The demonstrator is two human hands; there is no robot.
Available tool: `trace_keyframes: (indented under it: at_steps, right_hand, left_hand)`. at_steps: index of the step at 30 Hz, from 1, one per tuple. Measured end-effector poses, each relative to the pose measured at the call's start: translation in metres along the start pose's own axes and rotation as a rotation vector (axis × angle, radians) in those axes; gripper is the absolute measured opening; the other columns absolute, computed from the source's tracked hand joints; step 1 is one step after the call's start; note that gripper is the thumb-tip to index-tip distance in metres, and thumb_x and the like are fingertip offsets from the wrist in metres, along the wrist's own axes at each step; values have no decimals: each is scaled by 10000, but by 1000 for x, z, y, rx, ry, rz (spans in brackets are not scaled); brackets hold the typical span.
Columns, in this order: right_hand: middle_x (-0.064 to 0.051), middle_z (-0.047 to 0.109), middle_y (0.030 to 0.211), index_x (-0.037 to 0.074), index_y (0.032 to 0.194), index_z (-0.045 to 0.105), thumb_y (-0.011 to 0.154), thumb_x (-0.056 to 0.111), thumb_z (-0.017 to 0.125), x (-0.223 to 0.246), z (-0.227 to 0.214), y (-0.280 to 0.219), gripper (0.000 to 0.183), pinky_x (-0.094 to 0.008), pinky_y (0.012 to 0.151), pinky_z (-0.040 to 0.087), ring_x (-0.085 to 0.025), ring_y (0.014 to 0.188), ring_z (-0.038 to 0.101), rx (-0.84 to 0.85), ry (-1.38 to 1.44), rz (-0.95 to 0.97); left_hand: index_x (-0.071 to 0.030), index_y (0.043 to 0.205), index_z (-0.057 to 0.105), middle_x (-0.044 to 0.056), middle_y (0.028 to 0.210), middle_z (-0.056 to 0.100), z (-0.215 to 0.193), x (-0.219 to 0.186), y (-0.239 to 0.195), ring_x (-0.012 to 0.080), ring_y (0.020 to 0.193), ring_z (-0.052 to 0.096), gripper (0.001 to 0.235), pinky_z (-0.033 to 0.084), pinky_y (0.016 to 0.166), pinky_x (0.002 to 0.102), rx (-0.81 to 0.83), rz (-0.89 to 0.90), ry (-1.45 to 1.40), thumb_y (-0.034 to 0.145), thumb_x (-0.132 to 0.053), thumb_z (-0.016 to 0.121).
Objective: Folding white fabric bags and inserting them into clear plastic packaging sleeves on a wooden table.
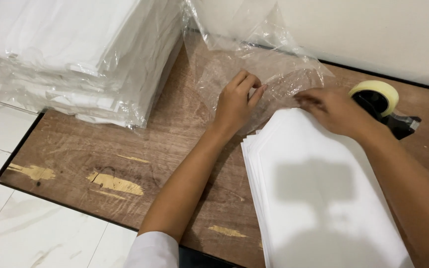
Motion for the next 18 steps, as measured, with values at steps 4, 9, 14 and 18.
trace_keyframes:
  at_steps: [4,9,14,18]
  right_hand:
    - [-129,682,1073,24,1149,628,1004,254,484,-54,-34,-77,307,-406,836,430,-285,989,609,-238,24,493]
    - [-195,633,1221,12,1318,520,951,289,457,-108,-1,-143,465,-452,885,468,-348,1067,611,-51,277,835]
    - [-138,558,1331,40,1421,435,924,94,476,-88,26,-161,501,-427,958,455,-281,1159,541,8,650,968]
    - [-88,660,1286,56,1335,556,803,46,628,-58,27,-149,537,-358,985,445,-235,1141,608,98,572,944]
  left_hand:
    - [-58,827,554,14,827,526,9,2,-7,153,606,488,125,402,508,299,11,47,-20,918,-133,595]
    - [-41,838,564,43,804,543,25,20,-21,146,585,469,90,393,534,278,-32,47,-101,910,-88,591]
    - [-34,848,562,51,808,556,36,36,-31,146,598,491,77,405,542,266,-39,-16,-147,909,-81,569]
    - [-45,831,552,42,792,548,34,40,-32,139,642,479,148,400,563,266,-53,-54,-163,940,-145,545]
Point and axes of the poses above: each hand's wrist, its own y-axis towards the middle knuckle, its own z-axis out of the palm, x = y × z, the point moved 8 cm from there along y, towards the middle knuckle
